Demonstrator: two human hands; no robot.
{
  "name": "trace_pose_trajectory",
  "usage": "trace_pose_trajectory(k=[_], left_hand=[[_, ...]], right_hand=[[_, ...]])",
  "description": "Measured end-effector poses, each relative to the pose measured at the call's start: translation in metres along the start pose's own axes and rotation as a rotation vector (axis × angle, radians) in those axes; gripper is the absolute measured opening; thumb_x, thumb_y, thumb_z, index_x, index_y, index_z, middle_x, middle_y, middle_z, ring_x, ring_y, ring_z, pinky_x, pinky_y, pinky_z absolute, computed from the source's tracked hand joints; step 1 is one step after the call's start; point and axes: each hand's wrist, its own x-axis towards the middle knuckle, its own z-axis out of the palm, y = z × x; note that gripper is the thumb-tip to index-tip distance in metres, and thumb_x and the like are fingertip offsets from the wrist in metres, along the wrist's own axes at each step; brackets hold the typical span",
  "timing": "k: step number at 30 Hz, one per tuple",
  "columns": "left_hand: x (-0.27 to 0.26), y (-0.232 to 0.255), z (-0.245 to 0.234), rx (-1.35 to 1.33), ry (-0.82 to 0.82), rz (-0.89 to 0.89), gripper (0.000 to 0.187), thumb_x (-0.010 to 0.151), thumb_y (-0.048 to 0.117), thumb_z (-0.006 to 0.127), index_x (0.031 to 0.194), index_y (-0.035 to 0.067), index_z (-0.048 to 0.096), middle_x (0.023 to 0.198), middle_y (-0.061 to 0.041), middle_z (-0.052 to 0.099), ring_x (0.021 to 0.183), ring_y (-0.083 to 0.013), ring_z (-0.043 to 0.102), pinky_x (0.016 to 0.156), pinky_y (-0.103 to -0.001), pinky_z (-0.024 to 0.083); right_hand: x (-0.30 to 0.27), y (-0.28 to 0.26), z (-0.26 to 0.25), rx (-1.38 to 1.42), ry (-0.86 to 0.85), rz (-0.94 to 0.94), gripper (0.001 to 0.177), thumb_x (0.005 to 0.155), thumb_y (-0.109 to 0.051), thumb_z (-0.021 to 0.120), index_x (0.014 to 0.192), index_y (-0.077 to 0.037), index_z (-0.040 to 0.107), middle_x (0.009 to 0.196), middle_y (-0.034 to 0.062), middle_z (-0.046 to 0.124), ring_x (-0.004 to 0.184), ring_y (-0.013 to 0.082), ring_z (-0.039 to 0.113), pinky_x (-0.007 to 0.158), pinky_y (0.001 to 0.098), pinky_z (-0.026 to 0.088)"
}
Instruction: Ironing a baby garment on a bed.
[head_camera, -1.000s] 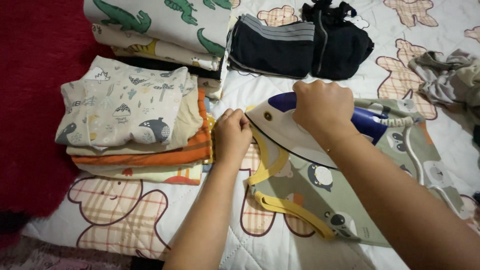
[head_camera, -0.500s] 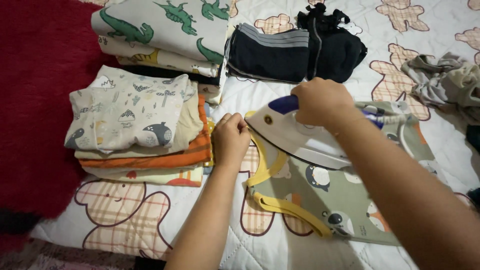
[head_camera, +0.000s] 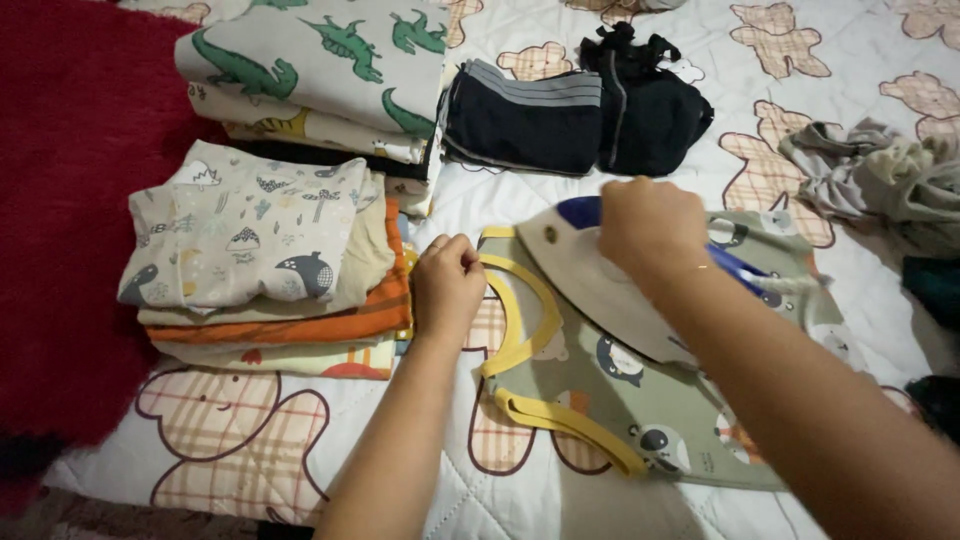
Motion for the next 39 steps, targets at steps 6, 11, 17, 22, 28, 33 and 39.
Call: trace_pose_trajectory(k=[6, 11, 17, 22, 28, 33, 39], left_hand=[[-0.003, 0.006, -0.001, 0.032, 0.018, 0.016, 0.005, 0.082, 0.005, 0.067, 0.081, 0.006, 0.062, 0.083, -0.012, 0.065, 0.081, -0.0369, 0.064, 0.068, -0.048, 0.050], [-0.003, 0.023, -0.002, 0.040, -0.038, 0.196, 0.023, 0.081, 0.000, 0.061, 0.102, 0.009, 0.066, 0.110, -0.012, 0.068, 0.106, -0.0341, 0.062, 0.092, -0.047, 0.050], [-0.011, 0.029, 0.034, 0.046, -0.342, 0.362, 0.053, 0.100, 0.032, 0.053, 0.145, 0.005, 0.047, 0.152, -0.018, 0.046, 0.145, -0.0337, 0.038, 0.118, -0.047, 0.033], [-0.013, 0.029, 0.047, 0.362, -0.638, 0.250, 0.084, 0.099, 0.057, 0.042, 0.160, 0.003, 0.021, 0.168, -0.017, 0.017, 0.156, -0.0303, 0.011, 0.123, -0.043, 0.012], [-0.013, 0.045, 0.033, 0.439, -0.721, 0.202, 0.106, 0.085, 0.075, 0.052, 0.160, 0.007, 0.022, 0.169, -0.015, 0.011, 0.157, -0.0283, 0.005, 0.124, -0.040, 0.009], [-0.014, 0.048, 0.029, 0.413, -0.720, 0.178, 0.114, 0.079, 0.082, 0.055, 0.159, 0.006, 0.024, 0.169, -0.016, 0.011, 0.157, -0.0297, 0.005, 0.124, -0.042, 0.008], [-0.014, 0.049, 0.028, 0.396, -0.710, 0.172, 0.118, 0.075, 0.083, 0.058, 0.158, 0.006, 0.025, 0.169, -0.016, 0.012, 0.156, -0.0303, 0.006, 0.123, -0.043, 0.009]], right_hand=[[-0.034, 0.038, -0.011, -0.094, -0.248, 0.088, 0.042, 0.084, -0.027, 0.075, 0.126, -0.026, 0.071, 0.106, 0.0131, 0.077, 0.094, 0.0324, 0.077, 0.080, 0.0434, 0.062], [-0.031, 0.047, -0.010, 0.047, -0.200, -0.150, 0.077, 0.064, -0.068, 0.081, 0.129, -0.028, 0.064, 0.095, 0.0099, 0.078, 0.086, 0.0315, 0.075, 0.077, 0.0429, 0.060], [-0.038, 0.033, 0.001, 0.035, 0.027, -0.059, 0.066, 0.075, -0.074, 0.072, 0.118, -0.025, 0.069, 0.095, 0.0070, 0.076, 0.081, 0.0314, 0.076, 0.066, 0.0433, 0.059], [-0.027, 0.026, 0.001, 0.042, 0.045, -0.020, 0.064, 0.075, -0.070, 0.075, 0.112, -0.019, 0.069, 0.090, 0.0120, 0.075, 0.084, 0.0352, 0.075, 0.065, 0.0450, 0.058], [-0.047, 0.056, -0.002, 0.065, -0.093, 0.025, 0.067, 0.077, -0.070, 0.074, 0.119, -0.018, 0.068, 0.092, 0.0141, 0.076, 0.084, 0.0345, 0.076, 0.068, 0.0455, 0.060], [-0.060, 0.083, -0.004, -0.051, -0.240, 0.102, 0.078, 0.075, -0.076, 0.070, 0.134, -0.027, 0.061, 0.092, 0.0118, 0.078, 0.078, 0.0310, 0.079, 0.066, 0.0432, 0.063], [-0.022, 0.114, 0.025, -0.096, -0.111, -0.015, 0.074, 0.074, -0.080, 0.067, 0.122, -0.024, 0.069, 0.087, 0.0062, 0.078, 0.068, 0.0249, 0.079, 0.057, 0.0413, 0.061]])
